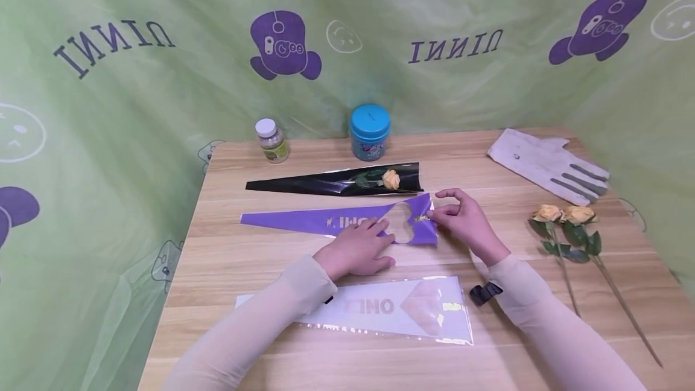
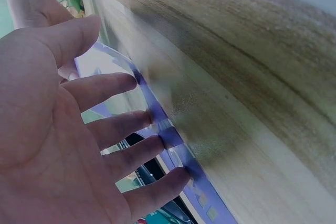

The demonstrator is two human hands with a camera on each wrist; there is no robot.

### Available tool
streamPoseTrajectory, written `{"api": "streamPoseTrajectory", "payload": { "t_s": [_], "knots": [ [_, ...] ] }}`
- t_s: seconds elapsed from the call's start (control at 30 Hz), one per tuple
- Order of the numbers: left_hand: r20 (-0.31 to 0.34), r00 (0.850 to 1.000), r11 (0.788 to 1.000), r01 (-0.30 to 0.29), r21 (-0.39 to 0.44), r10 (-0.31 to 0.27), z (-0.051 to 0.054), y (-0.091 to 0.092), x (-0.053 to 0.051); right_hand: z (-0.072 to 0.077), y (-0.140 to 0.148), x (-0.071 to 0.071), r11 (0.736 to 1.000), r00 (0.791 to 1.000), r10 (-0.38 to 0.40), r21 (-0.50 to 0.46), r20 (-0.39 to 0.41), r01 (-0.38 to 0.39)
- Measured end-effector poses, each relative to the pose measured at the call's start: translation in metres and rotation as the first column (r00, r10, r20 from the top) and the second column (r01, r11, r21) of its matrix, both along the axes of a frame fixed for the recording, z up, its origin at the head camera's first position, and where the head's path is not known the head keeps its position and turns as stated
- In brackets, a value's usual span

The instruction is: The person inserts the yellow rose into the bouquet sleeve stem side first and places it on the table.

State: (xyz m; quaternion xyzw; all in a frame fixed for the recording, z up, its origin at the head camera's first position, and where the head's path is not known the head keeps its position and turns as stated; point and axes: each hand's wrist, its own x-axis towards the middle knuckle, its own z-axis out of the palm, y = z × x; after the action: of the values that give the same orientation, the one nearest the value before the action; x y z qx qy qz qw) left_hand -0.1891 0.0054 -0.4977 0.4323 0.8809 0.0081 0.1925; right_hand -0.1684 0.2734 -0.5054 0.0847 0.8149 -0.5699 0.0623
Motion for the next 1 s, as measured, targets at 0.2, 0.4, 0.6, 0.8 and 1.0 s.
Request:
{"api": "streamPoseTrajectory", "payload": {
  "t_s": [0.2, 0.4, 0.6, 0.8, 1.0],
  "knots": [
    [-0.014, 1.000, 0.999, -0.028, 0.034, 0.028, 0.000, 0.002, -0.001, 0.001, -0.003, -0.004, 1.000, 1.000, -0.011, 0.025, -0.004, 0.011],
    [-0.017, 0.999, 0.999, -0.038, 0.031, 0.039, 0.004, 0.002, -0.001, 0.003, -0.005, -0.004, 0.999, 0.999, 0.037, 0.038, -0.001, -0.037],
    [-0.015, 0.999, 0.999, -0.046, 0.027, 0.047, 0.004, 0.002, -0.001, 0.003, -0.004, -0.002, 0.996, 0.996, 0.080, -0.038, 0.032, -0.079],
    [-0.028, 0.998, 0.998, -0.048, 0.032, 0.049, 0.004, 0.002, -0.002, 0.001, -0.006, -0.003, 0.993, 0.993, 0.116, -0.030, 0.014, -0.115],
    [-0.084, 0.992, 0.970, -0.071, 0.231, 0.093, -0.002, 0.011, -0.011, 0.002, -0.011, -0.002, 0.995, 0.995, 0.097, 0.020, -0.010, -0.097]
  ]
}}
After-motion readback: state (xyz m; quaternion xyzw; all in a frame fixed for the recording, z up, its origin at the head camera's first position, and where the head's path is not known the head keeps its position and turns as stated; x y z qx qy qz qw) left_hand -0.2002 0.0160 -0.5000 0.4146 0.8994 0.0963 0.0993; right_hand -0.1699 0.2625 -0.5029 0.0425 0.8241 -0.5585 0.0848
